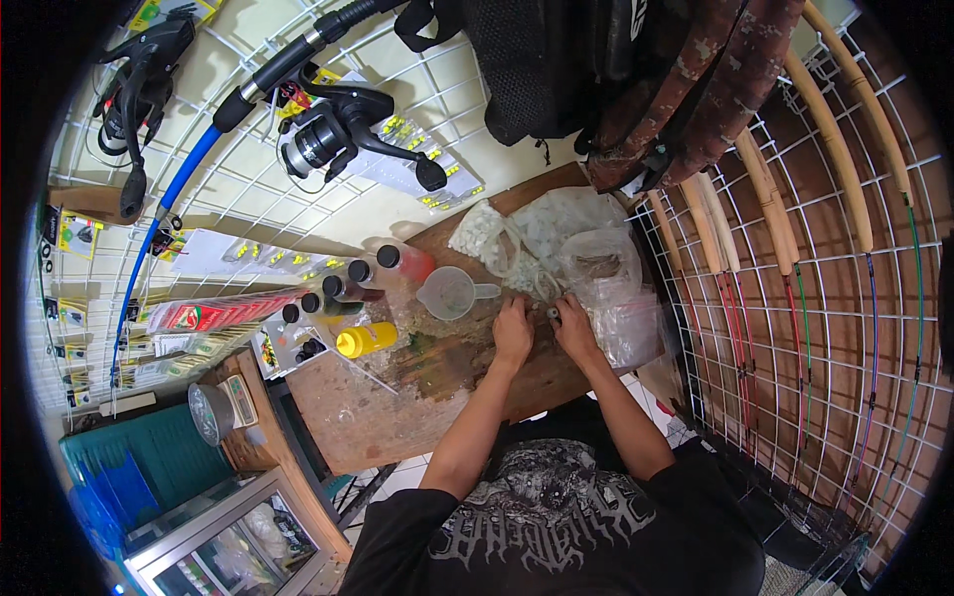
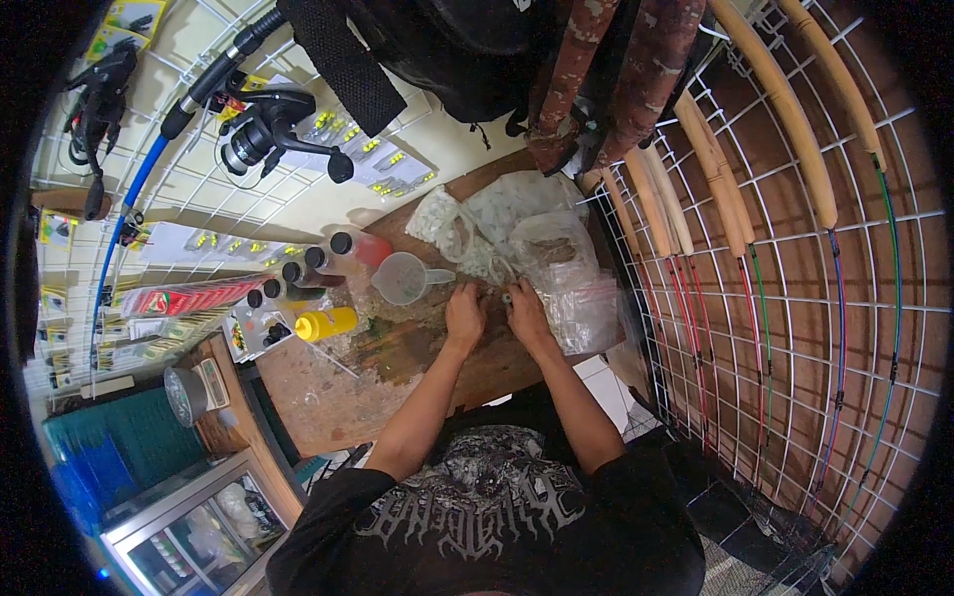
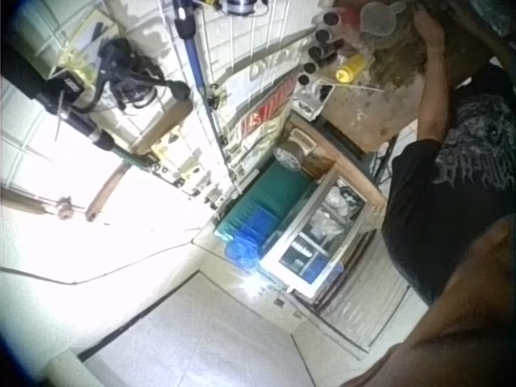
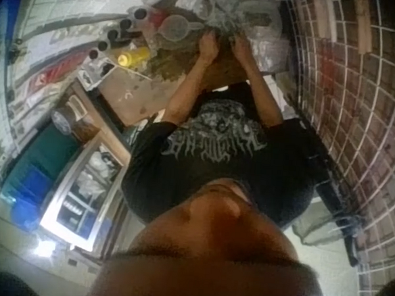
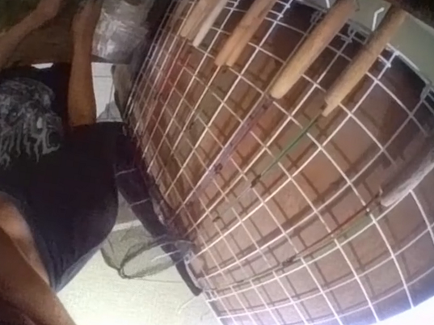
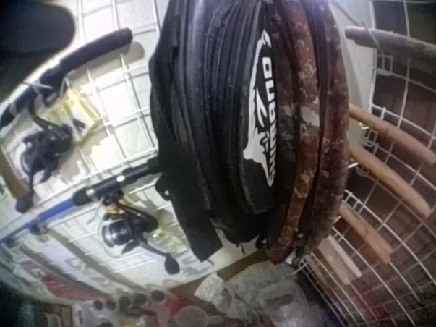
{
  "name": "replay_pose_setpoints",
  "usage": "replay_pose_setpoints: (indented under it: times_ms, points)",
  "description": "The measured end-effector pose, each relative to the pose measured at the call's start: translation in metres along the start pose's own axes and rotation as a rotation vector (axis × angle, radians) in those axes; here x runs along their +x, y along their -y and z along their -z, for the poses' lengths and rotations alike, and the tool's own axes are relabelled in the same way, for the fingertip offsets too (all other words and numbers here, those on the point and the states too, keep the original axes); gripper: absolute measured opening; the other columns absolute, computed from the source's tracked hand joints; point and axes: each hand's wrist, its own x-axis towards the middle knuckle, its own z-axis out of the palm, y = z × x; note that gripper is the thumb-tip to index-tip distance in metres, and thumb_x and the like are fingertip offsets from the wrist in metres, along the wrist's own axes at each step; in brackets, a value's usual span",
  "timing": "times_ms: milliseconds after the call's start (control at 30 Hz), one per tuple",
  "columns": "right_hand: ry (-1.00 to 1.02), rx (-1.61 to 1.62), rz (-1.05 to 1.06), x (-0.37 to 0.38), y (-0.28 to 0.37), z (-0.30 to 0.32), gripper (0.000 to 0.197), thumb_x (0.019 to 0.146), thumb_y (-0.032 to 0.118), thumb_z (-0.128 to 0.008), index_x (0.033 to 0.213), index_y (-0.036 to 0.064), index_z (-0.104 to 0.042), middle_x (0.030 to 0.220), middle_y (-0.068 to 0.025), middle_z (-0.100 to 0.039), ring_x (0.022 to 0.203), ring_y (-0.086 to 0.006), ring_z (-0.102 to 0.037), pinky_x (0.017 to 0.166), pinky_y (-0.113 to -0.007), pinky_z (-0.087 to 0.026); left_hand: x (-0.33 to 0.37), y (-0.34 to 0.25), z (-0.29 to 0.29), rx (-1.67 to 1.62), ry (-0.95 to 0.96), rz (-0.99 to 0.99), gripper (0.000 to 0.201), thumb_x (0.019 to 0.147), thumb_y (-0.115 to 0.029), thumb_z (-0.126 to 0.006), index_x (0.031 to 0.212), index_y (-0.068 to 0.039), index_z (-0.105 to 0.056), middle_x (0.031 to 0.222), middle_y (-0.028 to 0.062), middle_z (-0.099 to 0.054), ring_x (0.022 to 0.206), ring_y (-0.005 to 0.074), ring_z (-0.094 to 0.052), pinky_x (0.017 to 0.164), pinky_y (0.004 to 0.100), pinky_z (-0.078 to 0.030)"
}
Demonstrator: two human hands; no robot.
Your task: Preparing and mixing fishing attractant liquids and organizing bottles.
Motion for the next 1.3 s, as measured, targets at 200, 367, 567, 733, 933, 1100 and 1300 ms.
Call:
replay_pose_setpoints:
  times_ms: [200,367,567,733,933,1100,1300]
  points:
    - [0.026,0.096,-0.025,-0.001,0.011,0.009,0.035,0.076,-0.004,-0.072,0.11,-0.0031,-0.062,0.105,-0.0213,-0.057,0.101,-0.0438,-0.059,0.087,-0.048,-0.049,0.026,-0.032,0.039,-0.031,-0.062,-0.046,0.023,0.081,-0.005,-0.07,0.102,0.001,-0.063,0.102,0.0255,-0.062,0.095,0.0473,-0.06,0.077,0.0519,-0.049]
    - [-0.002,0.051,-0.003,-0.003,0.008,0.01,0.034,0.076,-0.001,-0.074,0.108,-0.0018,-0.064,0.106,-0.021,-0.059,0.1,-0.0428,-0.06,0.087,-0.046,-0.05,0.087,-0.027,0.049,0.075,-0.198,-0.228,0.016,0.084,-0.009,-0.067,0.097,0.001,-0.067,0.104,0.0233,-0.06,0.092,0.0459,-0.059,0.075,0.0521,-0.05]
    - [0.023,0.017,-0.015,-0.002,0.016,0.006,0.032,0.077,0.003,-0.074,0.108,-0.0003,-0.065,0.107,-0.0192,-0.061,0.102,-0.0412,-0.06,0.089,-0.046,-0.05,0.131,0.027,0.03,0.56,-0.253,-0.287,0.022,0.09,-0.015,-0.057,0.082,-0.002,-0.072,0.104,0.0186,-0.061,0.093,0.0395,-0.058,0.074,0.0494,-0.052]
    - [0.05,-0.045,-0.109,-0.006,0.002,0.01,0.038,0.08,0.004,-0.074,0.117,-0.0008,-0.065,0.121,-0.022,-0.061,0.115,-0.0402,-0.058,0.1,-0.044,-0.048,0.145,0.013,0.012,0.175,-0.098,0.081,0.025,0.096,-0.015,-0.05,0.102,0.006,-0.062,0.113,0.0236,-0.058,0.101,0.0421,-0.057,0.082,0.0503,-0.053]
    - [0.077,-0.007,-0.096,-0.004,0.013,0.012,0.033,0.079,0.004,-0.073,0.111,0.0002,-0.064,0.116,-0.0198,-0.06,0.11,-0.0405,-0.058,0.094,-0.044,-0.049,0.141,0.039,0.029,0.376,0.007,-0.246,0.023,0.097,-0.012,-0.05,0.096,0.006,-0.064,0.113,0.0295,-0.055,0.097,0.0424,-0.059,0.08,0.0499,-0.055]
    - [0.046,-0.005,-0.067,-0.004,0.012,0.006,0.032,0.079,0.004,-0.073,0.11,0.0005,-0.064,0.113,-0.0194,-0.06,0.108,-0.0406,-0.059,0.093,-0.045,-0.049,0.141,0.039,0.038,0.467,0.04,-0.248,0.027,0.098,-0.013,-0.049,0.086,0.004,-0.066,0.119,0.0273,-0.053,0.101,0.0422,-0.058,0.082,0.0491,-0.055]
    - [0.027,0.004,-0.019,-0.003,0.013,0.002,0.031,0.079,0.004,-0.073,0.109,0.0011,-0.064,0.11,-0.0189,-0.06,0.108,-0.0398,-0.058,0.093,-0.045,-0.049,0.148,0.054,0.032,0.427,-0.039,-0.224,0.018,0.09,-0.009,-0.055,0.085,0.002,-0.068,0.114,0.0258,-0.055,0.097,0.0408,-0.06,0.078,0.0472,-0.056]
